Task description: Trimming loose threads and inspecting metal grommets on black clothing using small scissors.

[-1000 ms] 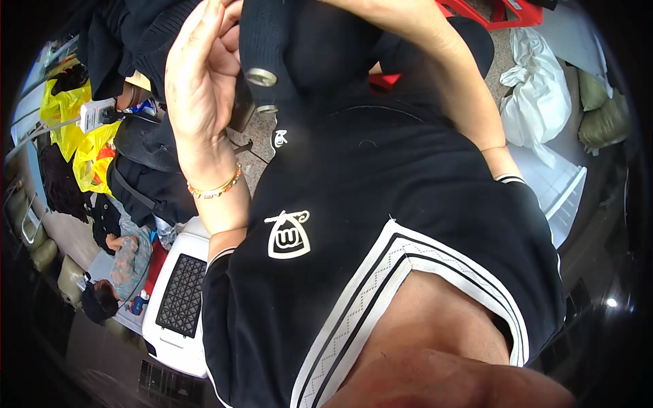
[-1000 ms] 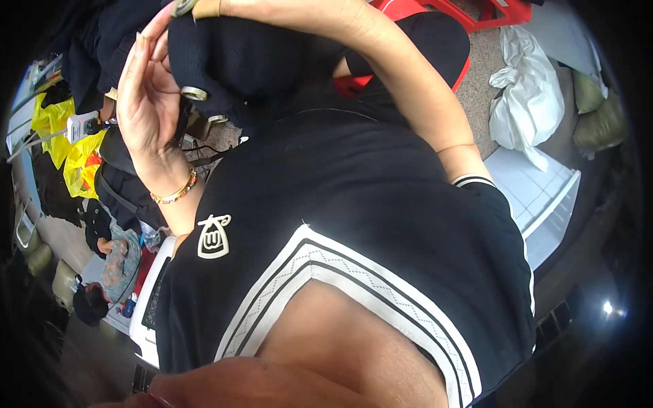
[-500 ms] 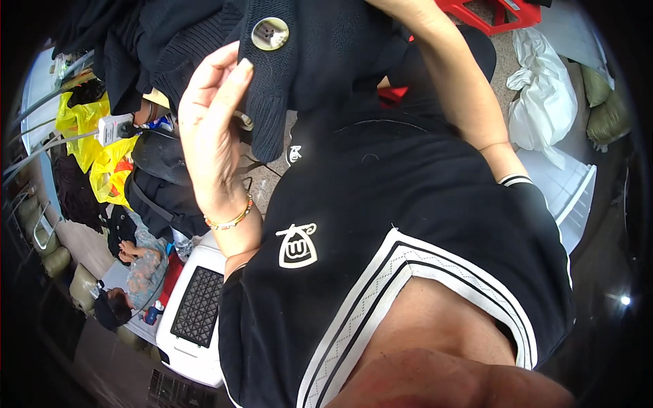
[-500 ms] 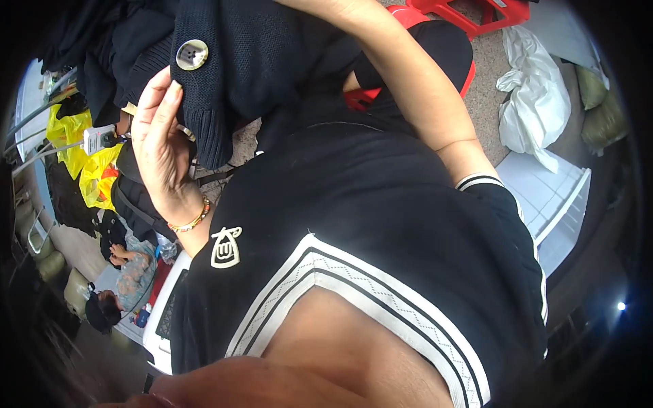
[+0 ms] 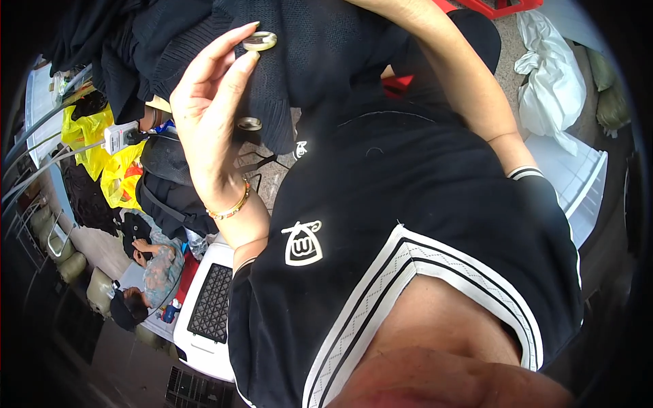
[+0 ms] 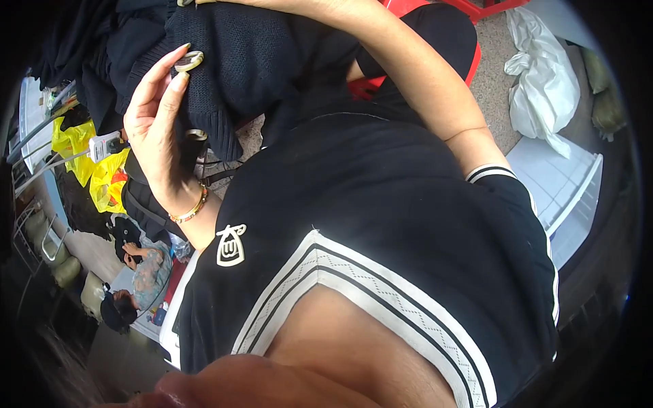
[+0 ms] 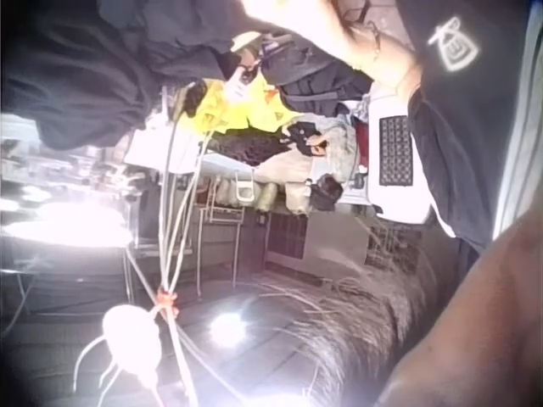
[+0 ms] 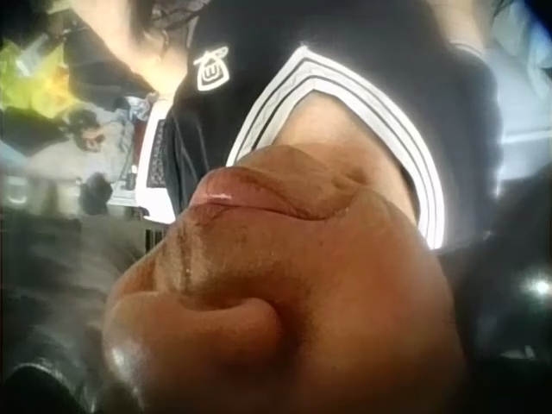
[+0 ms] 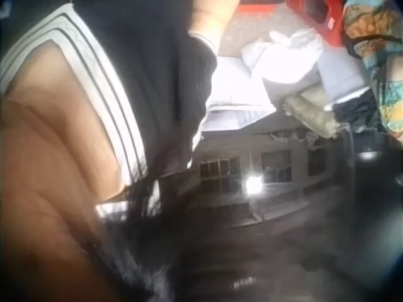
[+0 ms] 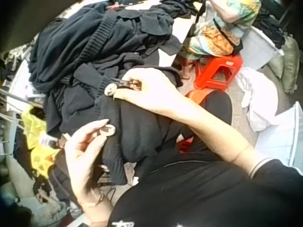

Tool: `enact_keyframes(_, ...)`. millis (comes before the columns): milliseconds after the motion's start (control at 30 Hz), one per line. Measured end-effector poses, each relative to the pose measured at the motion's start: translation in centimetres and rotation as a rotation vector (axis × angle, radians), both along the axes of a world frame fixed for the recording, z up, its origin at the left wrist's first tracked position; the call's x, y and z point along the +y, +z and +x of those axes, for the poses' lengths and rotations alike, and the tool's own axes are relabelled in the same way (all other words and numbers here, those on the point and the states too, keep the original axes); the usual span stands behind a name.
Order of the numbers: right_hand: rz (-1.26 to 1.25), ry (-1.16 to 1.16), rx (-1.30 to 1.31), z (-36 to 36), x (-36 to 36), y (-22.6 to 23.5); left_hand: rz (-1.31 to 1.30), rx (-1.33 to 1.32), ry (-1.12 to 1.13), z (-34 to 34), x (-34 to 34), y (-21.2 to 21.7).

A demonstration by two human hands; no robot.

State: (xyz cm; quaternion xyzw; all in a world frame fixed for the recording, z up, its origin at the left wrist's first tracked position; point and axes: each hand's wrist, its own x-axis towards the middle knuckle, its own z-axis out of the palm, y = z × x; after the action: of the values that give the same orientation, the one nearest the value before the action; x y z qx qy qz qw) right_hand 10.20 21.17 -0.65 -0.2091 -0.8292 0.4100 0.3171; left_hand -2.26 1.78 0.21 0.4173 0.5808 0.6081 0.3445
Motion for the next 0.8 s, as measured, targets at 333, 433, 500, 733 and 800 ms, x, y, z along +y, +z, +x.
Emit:
enact_keyframes(333,-0.01,-0.008,-0.009,0.4,-0.2,0.1,-0.061,-0.164,-0.038,-0.9,0.3,-1.1)
enact_keyframes(433,0.039,-0.032,-0.073,0.5,-0.1,0.3,-0.071,-0.169,-0.024,-0.8,0.3,-1.3)
enact_keyframes(500,0.077,-0.052,-0.114,0.8,-0.5,0.8,-0.054,-0.191,0.007,-0.7,0.6,-1.5)
enact_keyframes(733,0.139,0.17,0.201,3.2,-2.9,1.6,0.03,-0.344,0.118,-1.2,0.0,-2.2)
enact_keyframes(800,0.32,0.241,0.291,3.4,-3.2,1.1,0.048,-0.374,0.113,-0.9,0.1,-2.0)
